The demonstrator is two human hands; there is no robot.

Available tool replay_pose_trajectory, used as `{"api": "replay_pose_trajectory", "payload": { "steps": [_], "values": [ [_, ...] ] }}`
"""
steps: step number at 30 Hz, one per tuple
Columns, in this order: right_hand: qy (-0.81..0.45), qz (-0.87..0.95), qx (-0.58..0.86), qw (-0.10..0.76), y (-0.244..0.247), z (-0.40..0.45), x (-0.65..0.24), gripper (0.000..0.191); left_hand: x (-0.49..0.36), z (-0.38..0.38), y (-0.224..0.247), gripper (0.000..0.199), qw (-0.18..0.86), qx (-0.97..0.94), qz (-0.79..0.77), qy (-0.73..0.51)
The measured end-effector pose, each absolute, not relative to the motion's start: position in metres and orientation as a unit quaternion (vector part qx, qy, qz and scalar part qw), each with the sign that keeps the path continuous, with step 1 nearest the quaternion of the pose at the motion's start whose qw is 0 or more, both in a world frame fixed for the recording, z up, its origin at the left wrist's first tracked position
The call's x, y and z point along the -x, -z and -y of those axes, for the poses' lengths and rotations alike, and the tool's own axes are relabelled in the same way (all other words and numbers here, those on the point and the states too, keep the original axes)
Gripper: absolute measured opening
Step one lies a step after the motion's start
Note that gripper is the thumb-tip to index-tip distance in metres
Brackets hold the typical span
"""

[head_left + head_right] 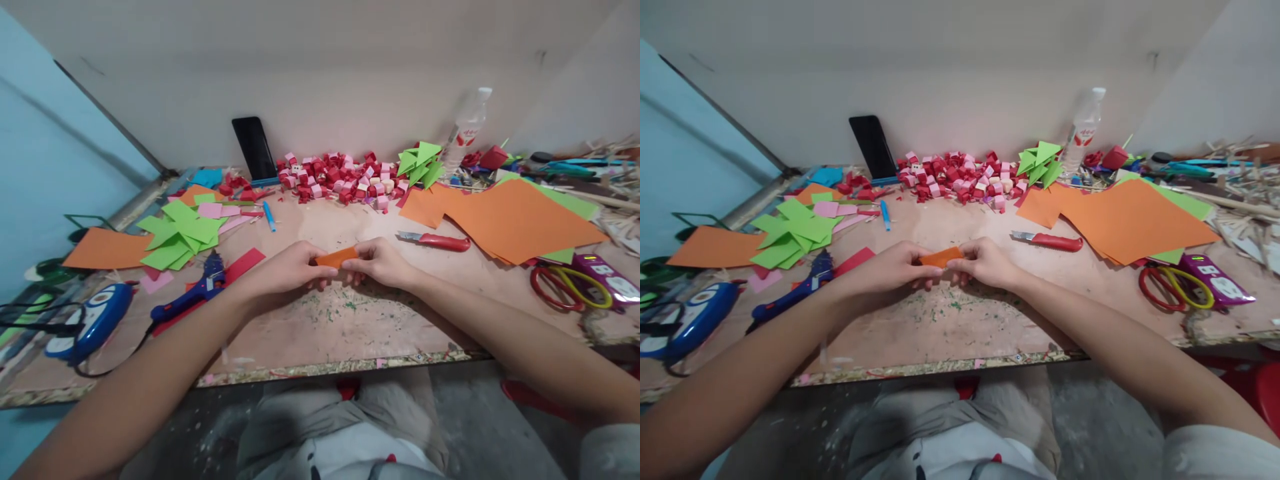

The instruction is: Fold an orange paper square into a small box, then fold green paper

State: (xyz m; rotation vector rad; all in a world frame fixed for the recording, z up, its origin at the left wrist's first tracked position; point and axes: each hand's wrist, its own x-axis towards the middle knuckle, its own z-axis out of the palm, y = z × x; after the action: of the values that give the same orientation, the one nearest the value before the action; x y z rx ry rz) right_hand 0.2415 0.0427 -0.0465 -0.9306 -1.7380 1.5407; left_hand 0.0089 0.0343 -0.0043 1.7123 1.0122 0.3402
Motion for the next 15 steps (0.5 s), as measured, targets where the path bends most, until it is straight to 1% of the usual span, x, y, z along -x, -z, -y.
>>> {"api": "replay_pose_trajectory", "payload": {
  "steps": [2, 6, 11, 15],
  "values": [
    [-0.594, 0.647, 0.355, 0.322, 0.0457, -0.0418, -0.2408, 0.036, -0.0076, -0.0357, 0.0056, 0.027, 0.551, -0.707, -0.419, -0.144],
    [-0.598, 0.636, 0.365, 0.322, 0.0413, -0.0401, -0.2395, 0.041, -0.0039, -0.0408, 0.0067, 0.036, 0.537, -0.734, -0.397, -0.128],
    [-0.582, 0.645, 0.361, 0.340, 0.0397, -0.0421, -0.2412, 0.046, -0.0051, -0.0396, 0.0105, 0.031, 0.563, -0.709, -0.391, -0.167],
    [-0.578, 0.646, 0.369, 0.335, 0.0406, -0.0429, -0.2427, 0.050, -0.0052, -0.0389, 0.0131, 0.037, 0.551, -0.708, -0.411, -0.160]
  ]
}}
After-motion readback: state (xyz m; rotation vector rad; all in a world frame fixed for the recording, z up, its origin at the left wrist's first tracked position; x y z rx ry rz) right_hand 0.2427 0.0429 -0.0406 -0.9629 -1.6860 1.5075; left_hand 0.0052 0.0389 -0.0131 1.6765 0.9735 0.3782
